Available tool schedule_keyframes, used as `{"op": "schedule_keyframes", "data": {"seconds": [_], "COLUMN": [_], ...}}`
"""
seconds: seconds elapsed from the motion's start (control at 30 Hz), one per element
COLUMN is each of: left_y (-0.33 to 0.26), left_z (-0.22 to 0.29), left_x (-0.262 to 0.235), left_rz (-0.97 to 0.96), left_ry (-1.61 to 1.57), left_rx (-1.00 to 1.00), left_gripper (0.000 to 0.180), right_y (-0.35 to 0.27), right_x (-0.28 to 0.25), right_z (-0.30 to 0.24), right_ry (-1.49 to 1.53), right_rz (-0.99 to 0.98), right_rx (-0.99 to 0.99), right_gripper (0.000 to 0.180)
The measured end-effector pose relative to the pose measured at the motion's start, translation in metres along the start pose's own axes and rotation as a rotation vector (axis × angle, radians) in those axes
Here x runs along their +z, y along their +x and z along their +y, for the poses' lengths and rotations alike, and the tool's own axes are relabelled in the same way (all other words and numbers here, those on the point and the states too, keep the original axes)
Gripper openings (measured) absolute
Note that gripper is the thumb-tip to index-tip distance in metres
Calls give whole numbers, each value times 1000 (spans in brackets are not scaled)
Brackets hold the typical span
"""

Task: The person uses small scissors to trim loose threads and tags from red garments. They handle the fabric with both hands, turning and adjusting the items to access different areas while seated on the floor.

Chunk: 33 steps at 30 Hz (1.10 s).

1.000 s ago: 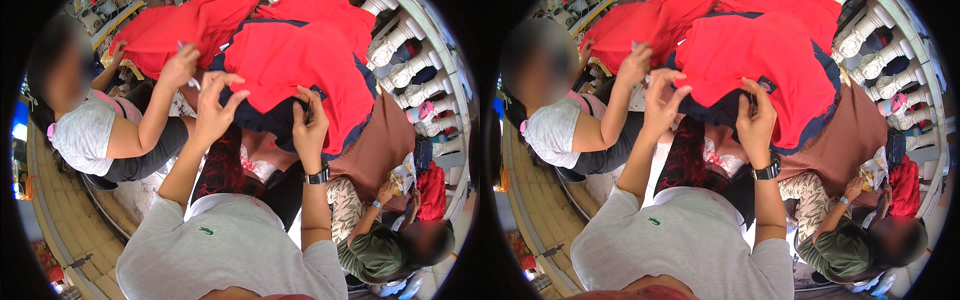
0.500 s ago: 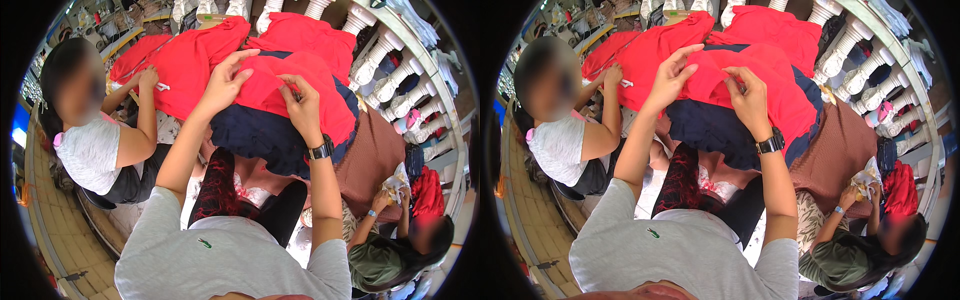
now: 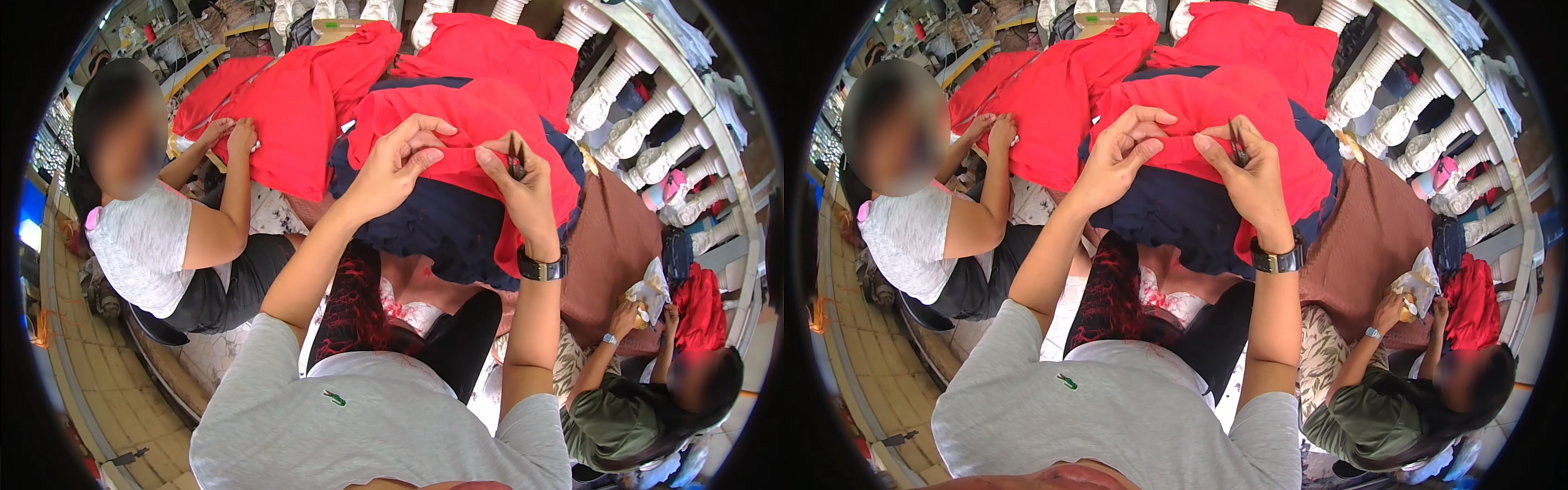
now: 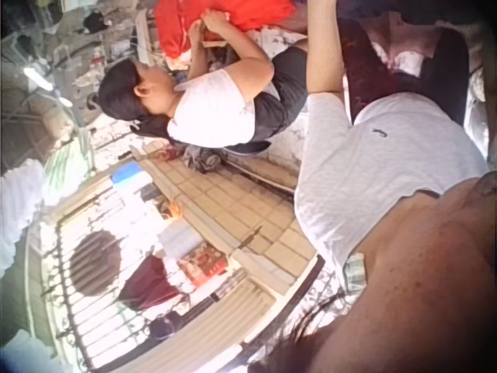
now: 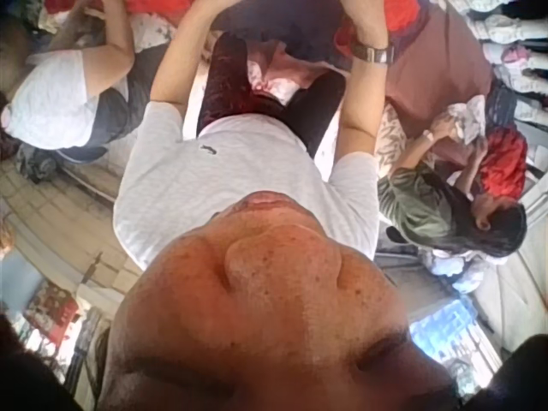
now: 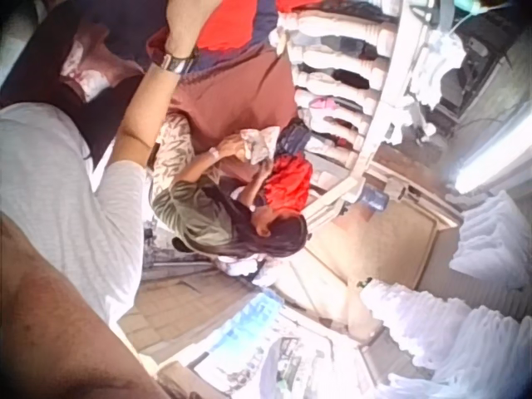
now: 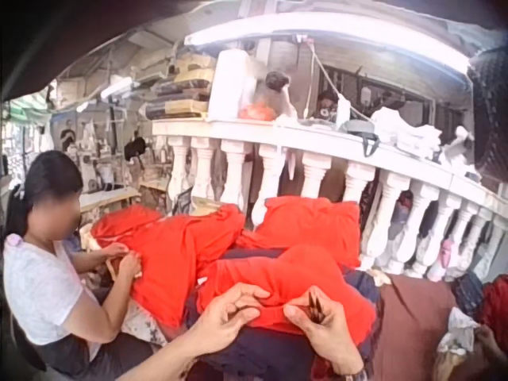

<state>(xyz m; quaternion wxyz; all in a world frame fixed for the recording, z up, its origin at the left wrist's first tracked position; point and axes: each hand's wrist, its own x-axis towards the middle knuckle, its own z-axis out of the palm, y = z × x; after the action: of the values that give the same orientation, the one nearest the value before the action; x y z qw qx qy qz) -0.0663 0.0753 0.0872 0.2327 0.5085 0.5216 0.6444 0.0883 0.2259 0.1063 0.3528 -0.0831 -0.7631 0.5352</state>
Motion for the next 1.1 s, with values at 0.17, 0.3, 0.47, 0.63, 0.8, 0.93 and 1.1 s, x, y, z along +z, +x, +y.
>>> {"op": "schedule_keyframes", "data": {"seconds": [0.17,0.3,0.47,0.63,0.8,0.93,1.1], "left_y": [-4,-10,-4,-4,-26,-21,-14], "left_z": [-9,-6,-4,-3,0,0,-46], "left_x": [12,17,16,24,41,45,42], "left_rz": [6,41,232,253,245,310,323], "left_ry": [-139,173,698,725,142,440,585], "left_rx": [75,162,565,517,-11,290,501], "left_gripper": [29,24,18,8,6,11,20], "right_y": [-13,-16,-22,-26,-30,-34,-34], "right_x": [3,7,17,22,26,26,24], "right_z": [10,14,6,6,10,8,16], "right_ry": [381,369,228,111,50,72,68], "right_rz": [-2,44,99,160,234,213,216], "right_rx": [276,292,242,245,210,252,303], "right_gripper": [15,16,18,18,19,21,23]}}
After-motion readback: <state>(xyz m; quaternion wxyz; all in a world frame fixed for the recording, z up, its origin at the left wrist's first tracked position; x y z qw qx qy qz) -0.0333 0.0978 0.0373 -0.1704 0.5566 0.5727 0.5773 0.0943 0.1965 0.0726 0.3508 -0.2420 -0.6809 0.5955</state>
